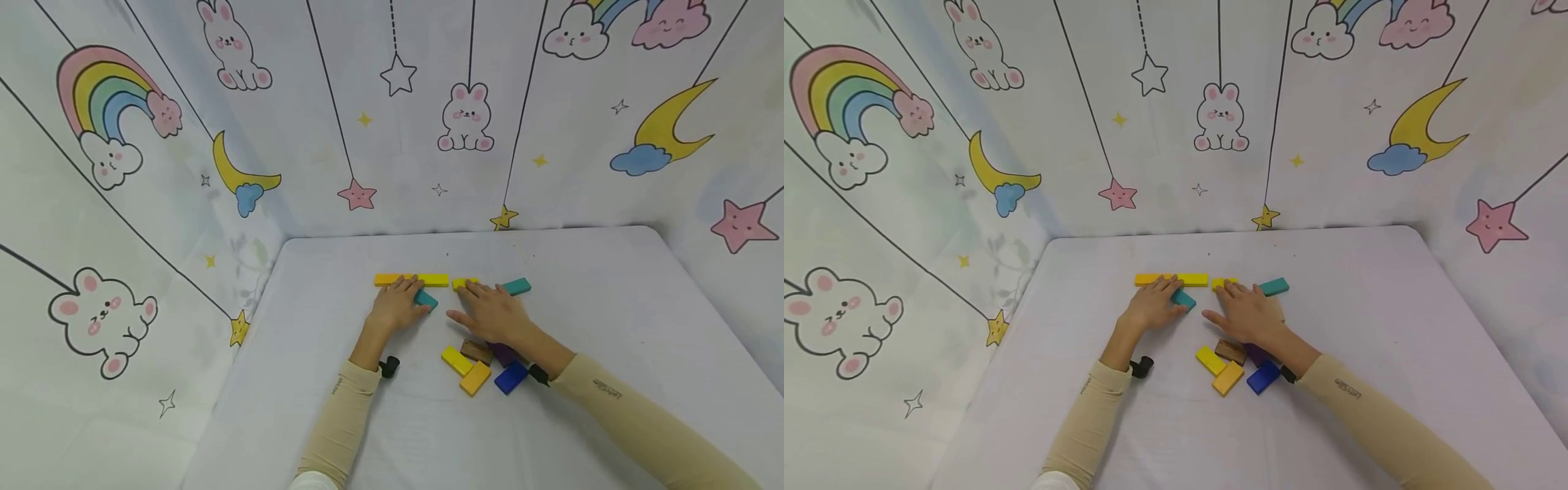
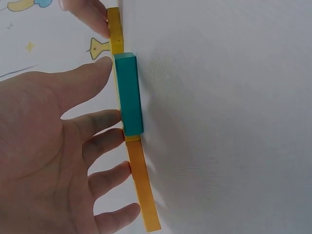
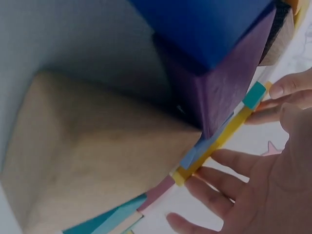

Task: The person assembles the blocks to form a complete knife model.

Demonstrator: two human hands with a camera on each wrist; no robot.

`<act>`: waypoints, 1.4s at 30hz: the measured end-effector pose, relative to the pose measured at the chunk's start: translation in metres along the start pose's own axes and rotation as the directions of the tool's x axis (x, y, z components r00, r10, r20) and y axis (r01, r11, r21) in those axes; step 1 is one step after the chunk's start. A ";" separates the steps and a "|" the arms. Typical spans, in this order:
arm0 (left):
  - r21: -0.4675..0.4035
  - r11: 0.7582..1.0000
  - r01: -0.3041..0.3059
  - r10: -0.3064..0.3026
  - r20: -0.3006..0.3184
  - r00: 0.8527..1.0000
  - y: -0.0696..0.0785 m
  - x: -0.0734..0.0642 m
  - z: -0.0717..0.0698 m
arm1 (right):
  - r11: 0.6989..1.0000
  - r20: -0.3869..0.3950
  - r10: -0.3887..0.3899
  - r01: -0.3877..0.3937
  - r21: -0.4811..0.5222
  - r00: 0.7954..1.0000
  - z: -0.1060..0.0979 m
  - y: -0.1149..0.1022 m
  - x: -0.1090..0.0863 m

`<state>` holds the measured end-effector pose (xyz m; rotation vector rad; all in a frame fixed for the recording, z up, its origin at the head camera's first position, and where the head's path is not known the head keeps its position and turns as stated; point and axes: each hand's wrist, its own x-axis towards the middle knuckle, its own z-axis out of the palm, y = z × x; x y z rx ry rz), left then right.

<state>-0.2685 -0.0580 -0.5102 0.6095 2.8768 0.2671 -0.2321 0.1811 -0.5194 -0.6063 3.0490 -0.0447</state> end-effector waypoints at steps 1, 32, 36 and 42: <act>0.001 1.000 0.002 -0.002 0.001 1.000 0.000 0.000 0.000 | 1.000 -0.001 0.001 -0.001 0.001 1.000 0.001 -0.001 0.001; 0.010 1.000 0.013 -0.013 -0.004 1.000 0.001 0.000 0.001 | 1.000 0.067 0.005 -0.007 0.024 0.998 -0.004 0.000 0.017; 0.012 1.000 0.015 -0.016 0.004 1.000 0.000 0.000 0.001 | 0.999 0.067 0.007 -0.009 0.032 0.998 -0.006 -0.001 0.016; 0.002 1.000 0.018 -0.018 0.005 1.000 0.001 0.001 0.001 | 0.999 0.058 0.005 -0.007 0.044 0.998 -0.005 -0.001 0.017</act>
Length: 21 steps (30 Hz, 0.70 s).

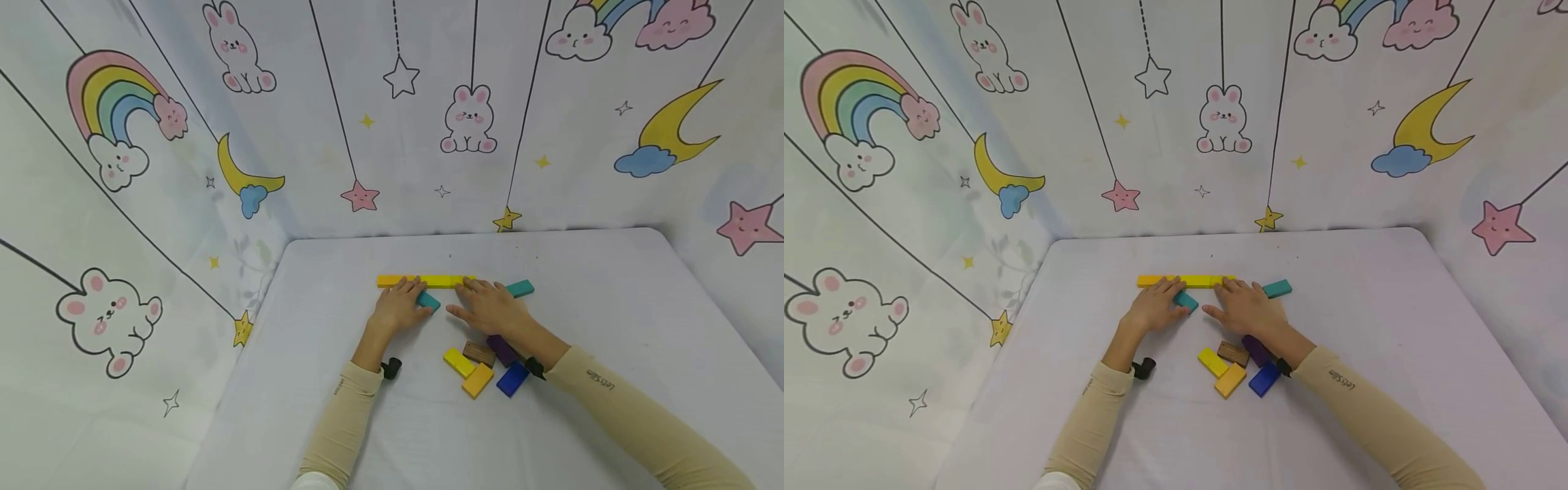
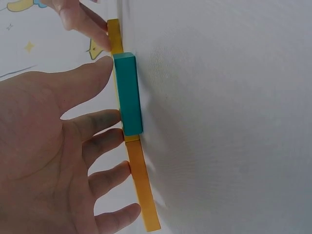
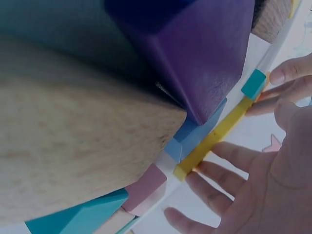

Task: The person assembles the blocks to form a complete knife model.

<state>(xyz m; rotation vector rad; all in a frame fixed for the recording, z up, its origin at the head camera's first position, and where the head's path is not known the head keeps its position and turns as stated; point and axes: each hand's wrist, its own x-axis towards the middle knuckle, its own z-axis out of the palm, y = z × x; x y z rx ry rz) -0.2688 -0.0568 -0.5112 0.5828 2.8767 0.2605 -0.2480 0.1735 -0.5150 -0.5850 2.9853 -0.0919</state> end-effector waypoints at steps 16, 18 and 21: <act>-0.012 1.000 0.000 0.000 0.005 1.000 0.003 0.000 0.000 | 0.993 -0.061 0.020 -0.012 0.120 0.998 0.000 0.009 -0.009; -0.009 1.000 0.000 0.000 0.005 1.000 0.003 0.000 0.000 | 0.991 -0.072 0.029 -0.019 0.129 0.997 -0.001 0.012 -0.012; -0.006 1.000 0.002 -0.002 0.004 1.000 0.002 0.000 0.000 | 0.987 -0.089 0.034 -0.019 0.158 0.995 -0.002 0.016 -0.017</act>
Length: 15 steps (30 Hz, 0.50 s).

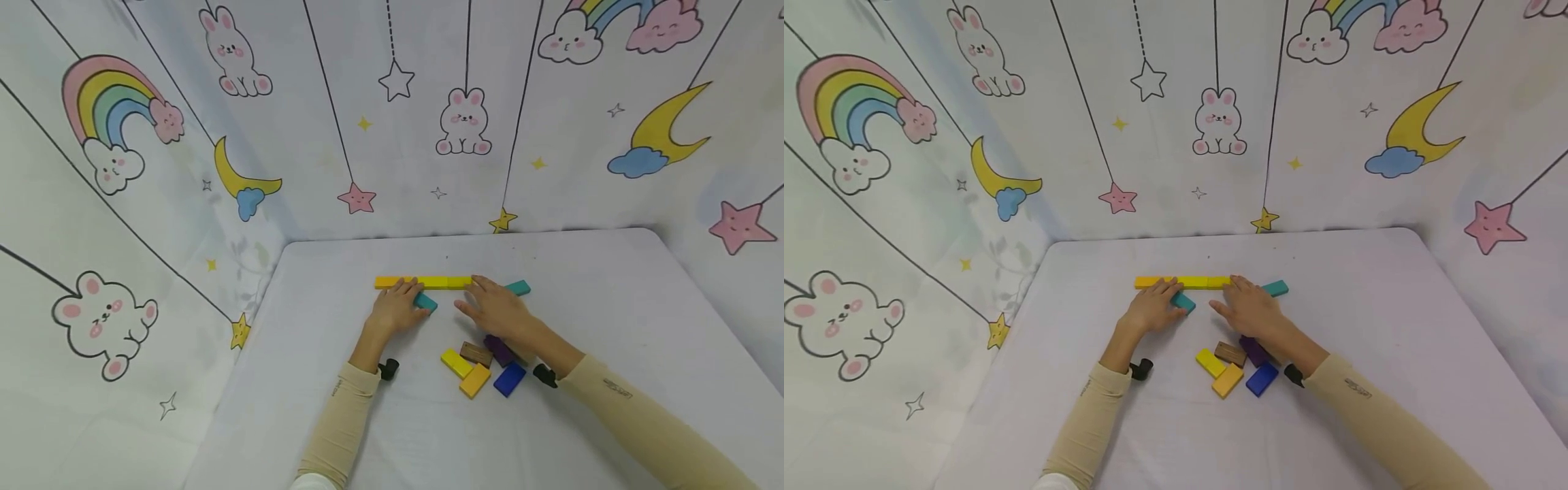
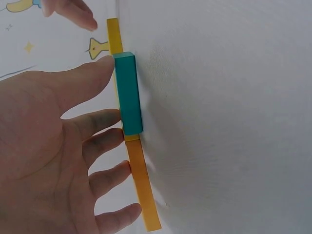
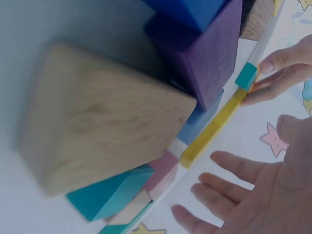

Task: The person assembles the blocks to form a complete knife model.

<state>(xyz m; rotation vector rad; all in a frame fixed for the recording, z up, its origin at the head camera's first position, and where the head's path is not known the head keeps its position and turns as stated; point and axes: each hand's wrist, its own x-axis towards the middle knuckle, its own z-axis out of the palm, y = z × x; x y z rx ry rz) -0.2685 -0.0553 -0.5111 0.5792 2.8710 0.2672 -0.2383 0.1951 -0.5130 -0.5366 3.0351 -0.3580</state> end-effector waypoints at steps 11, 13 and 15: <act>0.001 1.000 -0.010 0.010 0.003 1.000 -0.002 0.000 0.000 | 0.999 -0.045 0.007 -0.005 0.044 0.999 -0.014 0.018 -0.031; -0.001 1.000 -0.008 0.008 0.005 1.000 -0.002 0.000 0.001 | 0.999 -0.068 -0.002 0.005 0.046 0.998 -0.014 0.023 -0.035; 0.005 1.000 -0.001 0.001 0.014 1.000 -0.002 0.001 0.002 | 0.999 -0.091 -0.007 0.011 0.048 0.996 -0.015 0.028 -0.039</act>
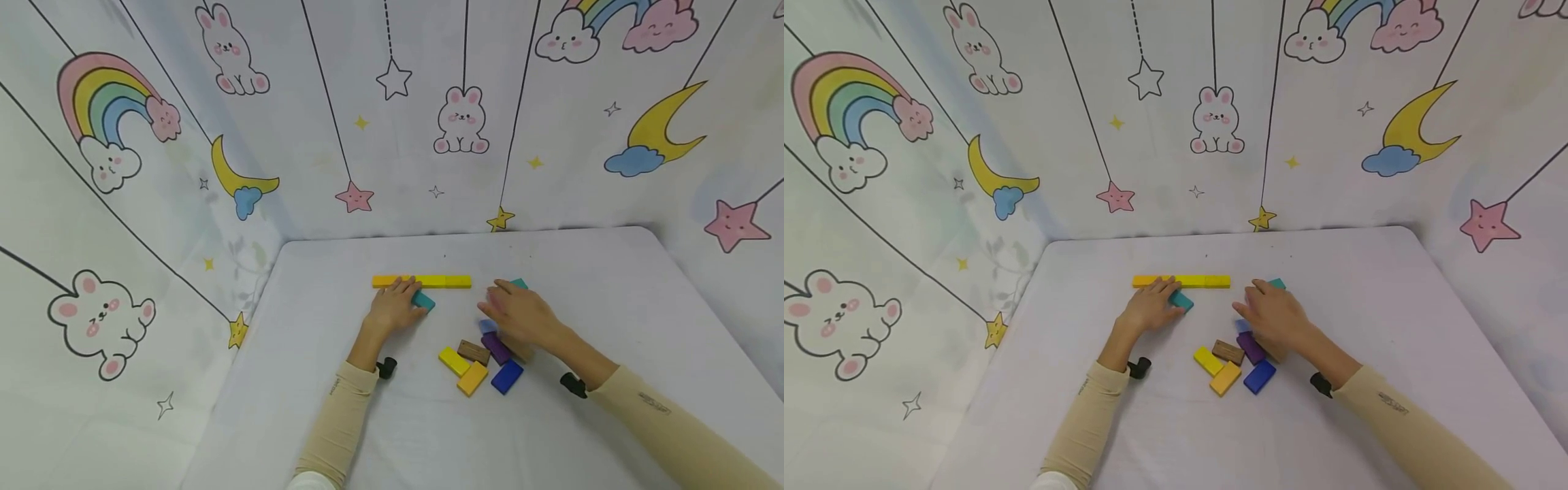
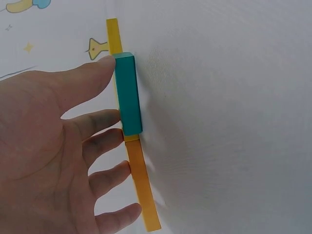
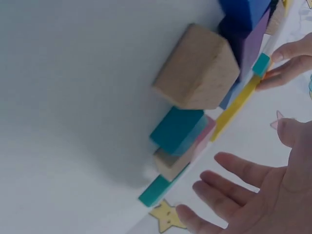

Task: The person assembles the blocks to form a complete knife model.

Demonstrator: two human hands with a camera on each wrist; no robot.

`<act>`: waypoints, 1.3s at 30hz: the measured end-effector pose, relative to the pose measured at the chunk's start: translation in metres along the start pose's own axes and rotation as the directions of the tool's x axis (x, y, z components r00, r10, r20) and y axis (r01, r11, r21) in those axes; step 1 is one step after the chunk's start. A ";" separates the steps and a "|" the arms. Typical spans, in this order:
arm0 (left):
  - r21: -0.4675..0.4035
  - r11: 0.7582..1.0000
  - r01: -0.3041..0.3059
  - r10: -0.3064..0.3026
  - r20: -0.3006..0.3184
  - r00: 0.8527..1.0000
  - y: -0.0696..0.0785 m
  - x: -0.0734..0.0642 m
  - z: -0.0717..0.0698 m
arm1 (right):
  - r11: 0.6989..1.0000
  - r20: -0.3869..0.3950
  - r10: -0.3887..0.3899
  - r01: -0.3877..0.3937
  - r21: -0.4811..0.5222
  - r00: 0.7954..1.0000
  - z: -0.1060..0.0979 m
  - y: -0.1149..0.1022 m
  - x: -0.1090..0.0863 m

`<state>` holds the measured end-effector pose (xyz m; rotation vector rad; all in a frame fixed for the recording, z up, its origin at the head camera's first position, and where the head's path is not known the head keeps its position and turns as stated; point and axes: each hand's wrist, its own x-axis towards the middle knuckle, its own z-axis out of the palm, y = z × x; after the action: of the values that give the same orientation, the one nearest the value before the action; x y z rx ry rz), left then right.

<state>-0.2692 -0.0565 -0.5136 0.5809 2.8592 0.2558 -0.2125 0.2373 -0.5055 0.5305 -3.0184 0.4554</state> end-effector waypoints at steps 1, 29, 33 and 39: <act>0.005 1.000 0.002 -0.002 -0.001 1.000 0.000 0.001 0.000 | 1.000 -0.012 -0.003 0.003 -0.002 1.000 0.000 0.003 -0.001; 0.000 1.000 -0.002 0.002 0.009 1.000 0.000 0.001 0.000 | 0.984 -0.038 -0.159 0.155 -0.091 0.987 -0.001 0.045 -0.014; -0.006 1.000 -0.007 0.007 0.000 1.000 0.001 -0.001 -0.001 | 0.982 -0.016 -0.167 0.165 -0.092 0.986 -0.002 0.046 -0.011; 0.000 1.000 0.006 -0.006 0.021 1.000 0.000 0.000 -0.001 | 0.982 0.020 -0.149 0.150 -0.112 0.989 -0.006 0.044 -0.003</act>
<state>-0.2697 -0.0562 -0.5129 0.5717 2.8400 0.2471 -0.2247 0.2791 -0.5125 0.7468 -2.9640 0.2717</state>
